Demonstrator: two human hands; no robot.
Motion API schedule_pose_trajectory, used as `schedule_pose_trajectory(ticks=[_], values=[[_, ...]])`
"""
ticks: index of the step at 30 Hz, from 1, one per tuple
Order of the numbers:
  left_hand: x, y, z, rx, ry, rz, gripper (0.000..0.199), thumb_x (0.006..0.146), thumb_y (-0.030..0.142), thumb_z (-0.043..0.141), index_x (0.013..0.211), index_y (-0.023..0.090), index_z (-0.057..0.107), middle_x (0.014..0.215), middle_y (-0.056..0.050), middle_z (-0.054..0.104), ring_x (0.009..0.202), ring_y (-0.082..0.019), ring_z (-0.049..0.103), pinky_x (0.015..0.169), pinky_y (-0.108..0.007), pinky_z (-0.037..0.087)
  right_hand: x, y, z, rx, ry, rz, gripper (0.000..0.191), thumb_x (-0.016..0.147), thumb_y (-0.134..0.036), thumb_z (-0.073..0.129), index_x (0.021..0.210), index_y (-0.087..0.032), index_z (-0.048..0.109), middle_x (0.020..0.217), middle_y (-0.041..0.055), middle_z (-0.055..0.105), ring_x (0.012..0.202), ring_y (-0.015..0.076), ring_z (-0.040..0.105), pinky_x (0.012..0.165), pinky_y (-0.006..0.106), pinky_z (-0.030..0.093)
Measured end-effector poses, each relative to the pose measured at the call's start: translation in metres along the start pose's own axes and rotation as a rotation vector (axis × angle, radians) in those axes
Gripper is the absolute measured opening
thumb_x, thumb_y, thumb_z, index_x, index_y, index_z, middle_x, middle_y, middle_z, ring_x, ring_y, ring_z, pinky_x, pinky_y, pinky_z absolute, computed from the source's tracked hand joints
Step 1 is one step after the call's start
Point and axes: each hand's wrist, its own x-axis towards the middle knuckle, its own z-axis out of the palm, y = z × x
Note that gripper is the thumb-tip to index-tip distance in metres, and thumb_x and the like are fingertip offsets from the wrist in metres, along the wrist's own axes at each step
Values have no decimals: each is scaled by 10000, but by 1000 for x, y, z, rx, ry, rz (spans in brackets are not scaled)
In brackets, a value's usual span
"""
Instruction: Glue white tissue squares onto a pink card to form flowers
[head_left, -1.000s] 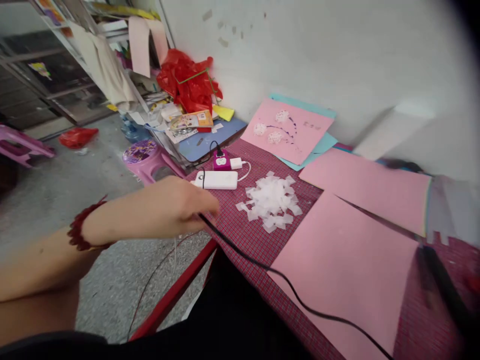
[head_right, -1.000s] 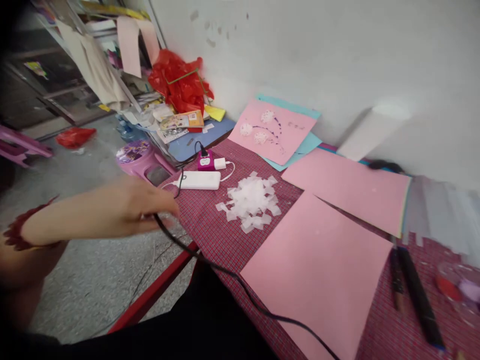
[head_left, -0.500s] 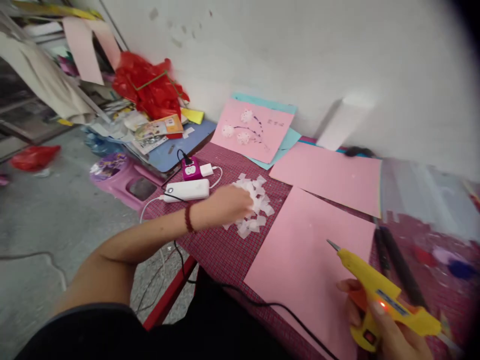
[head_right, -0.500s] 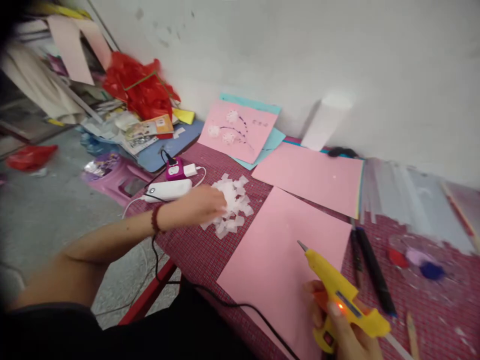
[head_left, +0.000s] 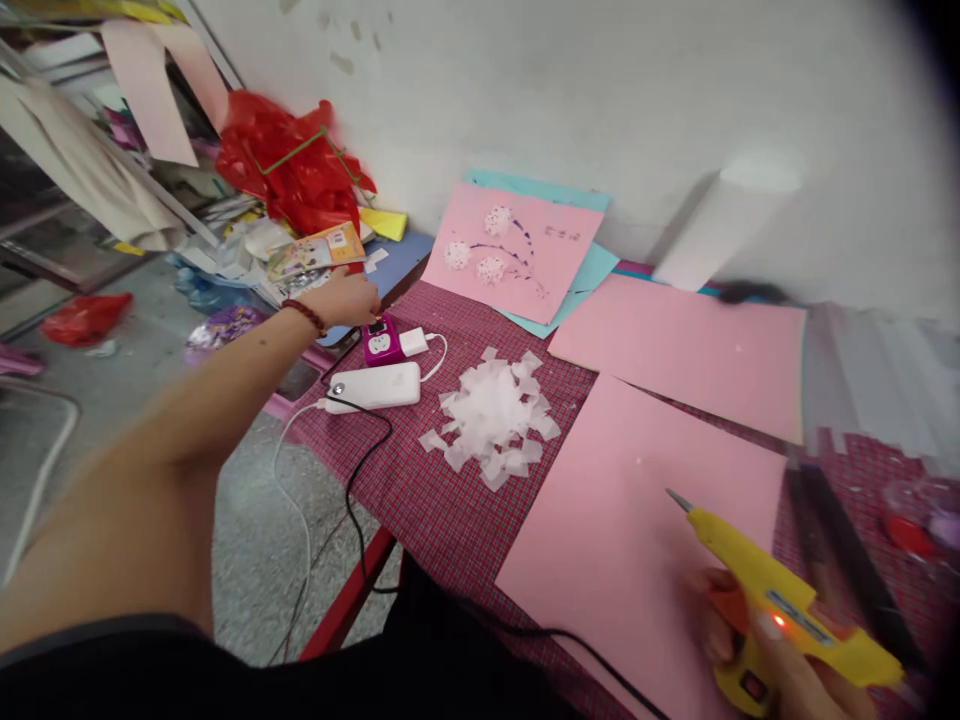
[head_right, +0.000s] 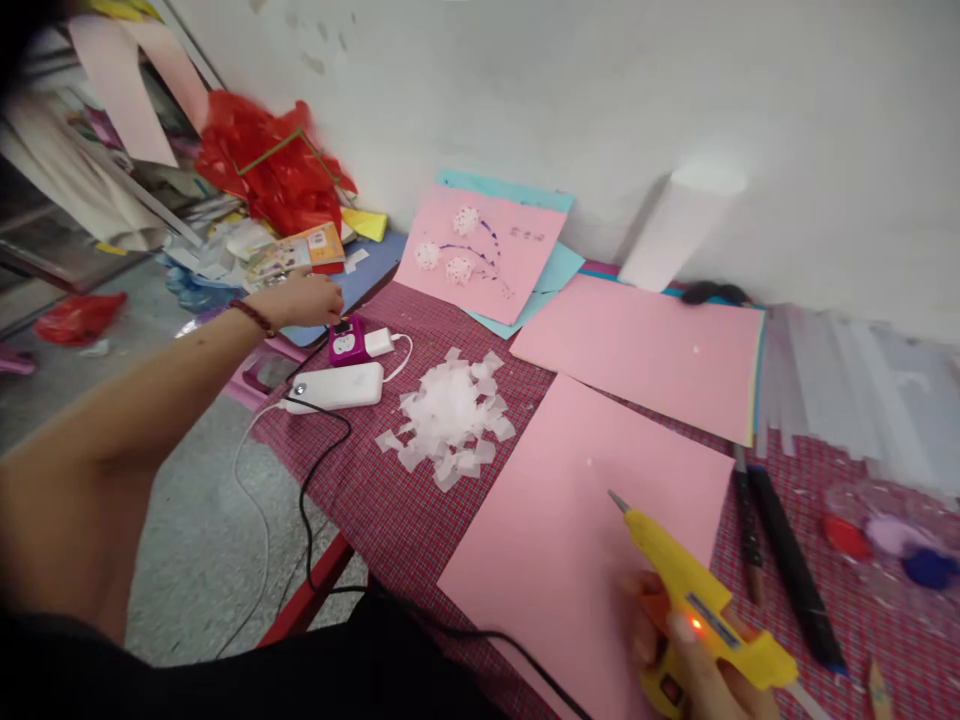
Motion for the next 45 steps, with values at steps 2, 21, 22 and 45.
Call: schedule_pose_trajectory(ticks=[2, 21, 22, 45], values=[[2, 4, 2, 6, -7, 22, 324, 915, 194, 411, 841, 29, 679, 889, -66, 641, 922, -140, 467, 1019, -421, 213, -1, -3, 0, 13, -9, 45, 368, 777, -530, 592, 937, -199, 615, 569, 18, 543, 491, 164, 487, 436, 277, 379], [-82, 216, -29, -464, 264, 672, 438, 922, 315, 434, 1329, 155, 422, 1293, -85, 495, 1189, -176, 441, 1050, -342, 349, -12, -23, 15, 288, 69, -92, 281, 825, -411, 586, 999, -198, 643, 807, 32, 651, 545, 104, 509, 472, 236, 382], [-92, 236, -23, -543, 218, 726, 467, 902, 318, 473, 1341, 170, 411, 1340, -90, 451, 1236, -185, 405, 1066, -333, 343, -13, -24, 14, 295, 115, -120, 257, 823, -392, 593, 979, -198, 655, 836, 35, 659, 589, 110, 541, 513, 240, 415], [-150, 321, 14, -548, 301, 811, 339, 880, 386, 502, 1114, 148, 561, 1171, -122, 559, 1152, -273, 443, 984, -473, 322, -42, -63, -19, -95, 125, -257, 249, 863, -391, 543, 1024, -216, 615, 992, 84, 650, 864, 208, 614, 760, 352, 501]])
